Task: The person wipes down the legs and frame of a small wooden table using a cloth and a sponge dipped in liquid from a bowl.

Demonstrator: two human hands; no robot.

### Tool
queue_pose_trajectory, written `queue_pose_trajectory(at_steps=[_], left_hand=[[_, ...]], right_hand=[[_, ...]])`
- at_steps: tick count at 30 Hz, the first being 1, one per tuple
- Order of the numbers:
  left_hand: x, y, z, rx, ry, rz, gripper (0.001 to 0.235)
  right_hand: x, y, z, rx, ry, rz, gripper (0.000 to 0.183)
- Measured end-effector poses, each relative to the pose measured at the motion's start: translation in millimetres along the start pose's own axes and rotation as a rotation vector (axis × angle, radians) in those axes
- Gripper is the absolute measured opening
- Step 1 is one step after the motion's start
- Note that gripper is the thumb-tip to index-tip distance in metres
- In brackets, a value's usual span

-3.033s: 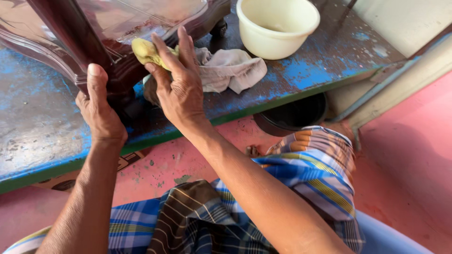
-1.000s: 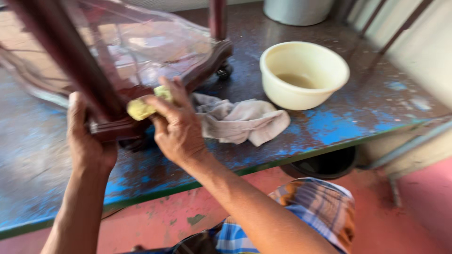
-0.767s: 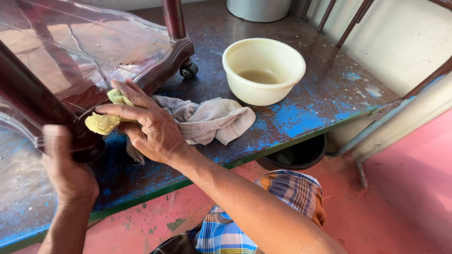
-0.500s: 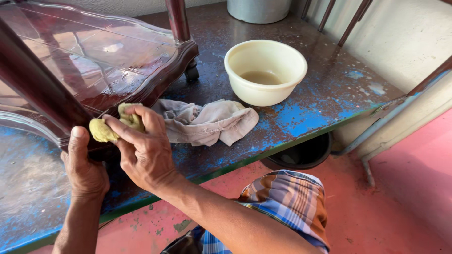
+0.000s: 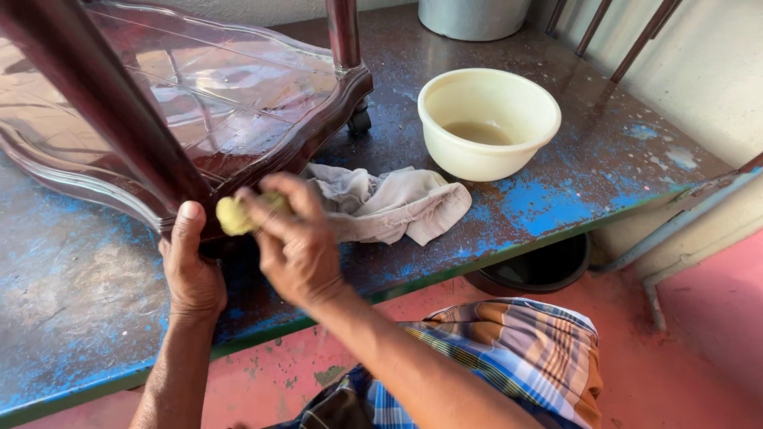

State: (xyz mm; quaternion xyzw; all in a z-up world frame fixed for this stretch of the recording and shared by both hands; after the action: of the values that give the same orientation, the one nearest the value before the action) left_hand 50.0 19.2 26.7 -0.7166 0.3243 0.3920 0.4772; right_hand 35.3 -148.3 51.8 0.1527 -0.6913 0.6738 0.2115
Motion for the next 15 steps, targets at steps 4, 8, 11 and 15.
queue_pose_trajectory(at_steps=[4,8,11,15], left_hand=[[-1,-2,0,0.016,-0.062,-0.025,0.058],[7,-3,4,-0.019,-0.022,0.063,0.057],[11,-2,9,-0.05,-0.046,0.055,0.055],[12,-2,-1,0.014,0.08,0.092,0.057]], right_hand=[[-49,-51,50,-0.263,0.223,-0.153,0.04],[-16,-20,14,-0.051,0.056,-0.164,0.036],[3,-7,2,0.06,-0.017,-0.12,0.032],[-26,-40,31,-0.156,-0.033,-0.212,0.024]])
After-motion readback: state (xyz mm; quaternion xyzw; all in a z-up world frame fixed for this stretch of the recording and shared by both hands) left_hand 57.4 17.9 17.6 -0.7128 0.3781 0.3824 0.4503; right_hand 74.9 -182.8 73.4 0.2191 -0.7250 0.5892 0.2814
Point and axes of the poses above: each hand's wrist, its own y-axis away from the middle knuckle, its own z-axis out of the back of the hand, x = y × z, the point moved 6 cm from there along -y, towards the middle knuckle, and after that the axes turned 11 degrees about -y, right-handed, at the moved point
